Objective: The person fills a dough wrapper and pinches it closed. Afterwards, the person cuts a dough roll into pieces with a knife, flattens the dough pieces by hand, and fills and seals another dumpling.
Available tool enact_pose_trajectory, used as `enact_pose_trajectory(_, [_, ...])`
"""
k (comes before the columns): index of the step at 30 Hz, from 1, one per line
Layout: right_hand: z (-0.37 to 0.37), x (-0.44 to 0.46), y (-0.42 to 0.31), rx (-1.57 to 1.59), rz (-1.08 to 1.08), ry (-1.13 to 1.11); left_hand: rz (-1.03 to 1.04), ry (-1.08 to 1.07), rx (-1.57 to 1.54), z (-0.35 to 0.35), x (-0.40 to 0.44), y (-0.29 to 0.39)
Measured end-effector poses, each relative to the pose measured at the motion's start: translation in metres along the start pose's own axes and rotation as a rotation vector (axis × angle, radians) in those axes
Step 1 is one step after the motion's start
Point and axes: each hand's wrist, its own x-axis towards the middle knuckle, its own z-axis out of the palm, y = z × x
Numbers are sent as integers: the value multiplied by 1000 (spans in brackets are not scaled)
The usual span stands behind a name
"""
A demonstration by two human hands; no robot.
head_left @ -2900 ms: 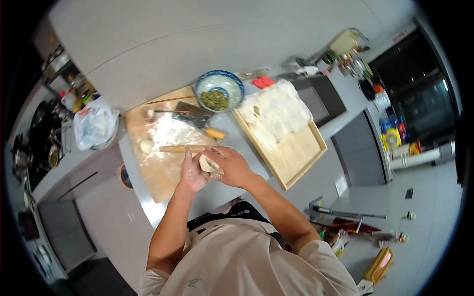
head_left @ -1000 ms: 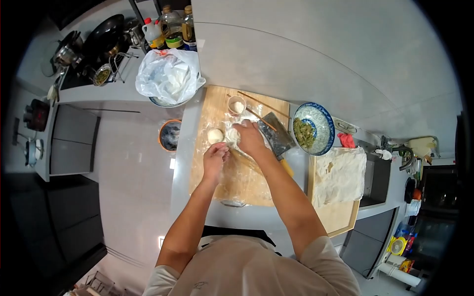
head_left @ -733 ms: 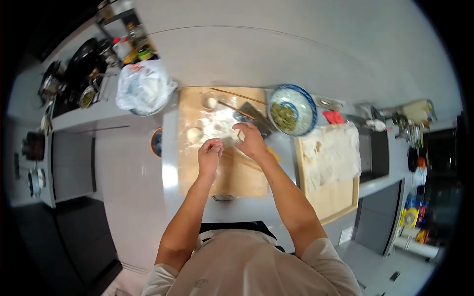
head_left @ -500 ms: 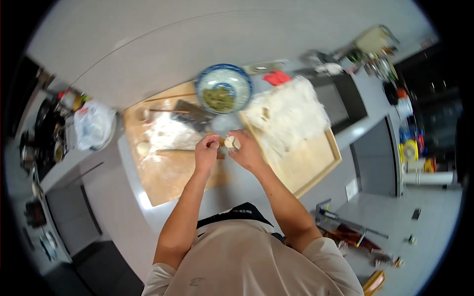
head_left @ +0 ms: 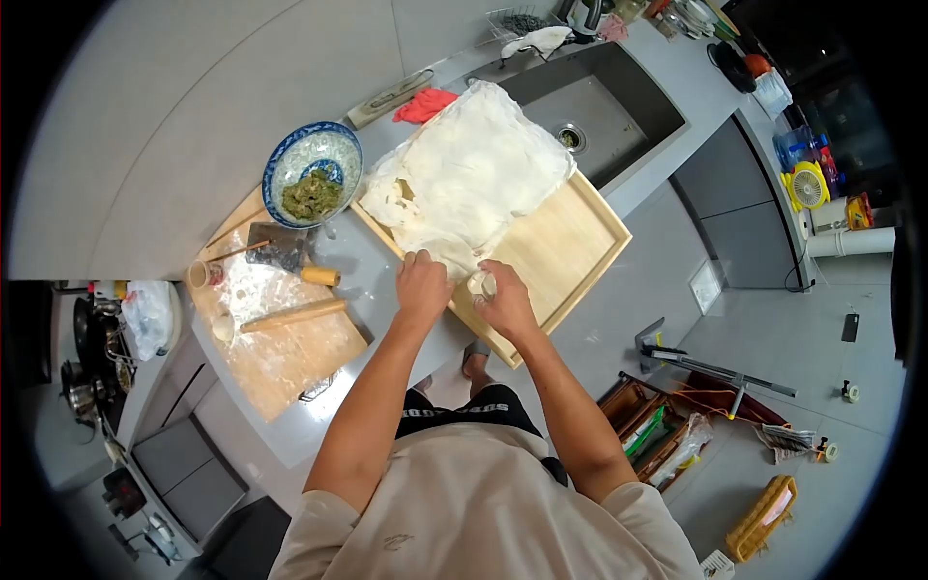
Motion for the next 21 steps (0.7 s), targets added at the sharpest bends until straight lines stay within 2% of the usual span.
enact_pose_trajectory(6, [-4,5,13,0,-24,18,109,28,115,15,15,9])
enact_pose_trajectory(10, [-6,6,13,16,8,-3,46,126,2,19,35,-6])
enact_pose_trajectory(12, [0,10,8,11,-32,-17,32,216,-298,7,50,-21])
enact_pose_trajectory(13, [5,13,5,9,-42,-18,30,226,-298,0,58,-25])
enact_pose_trajectory(15, [18,22,-4,21,-39,-30,-108,218,-651,-10,71,-34])
enact_pose_trajectory(17, [32,33,-11,13,-73,-21,-101,249,-655,-17,80,-42])
enact_pose_trajectory(19, [42,42,-19,5,-100,-17,-260,299,-926,-22,86,-45])
enact_pose_trajectory(21, [51,53,-26,-13,-89,14,-285,309,-932,-27,88,-47])
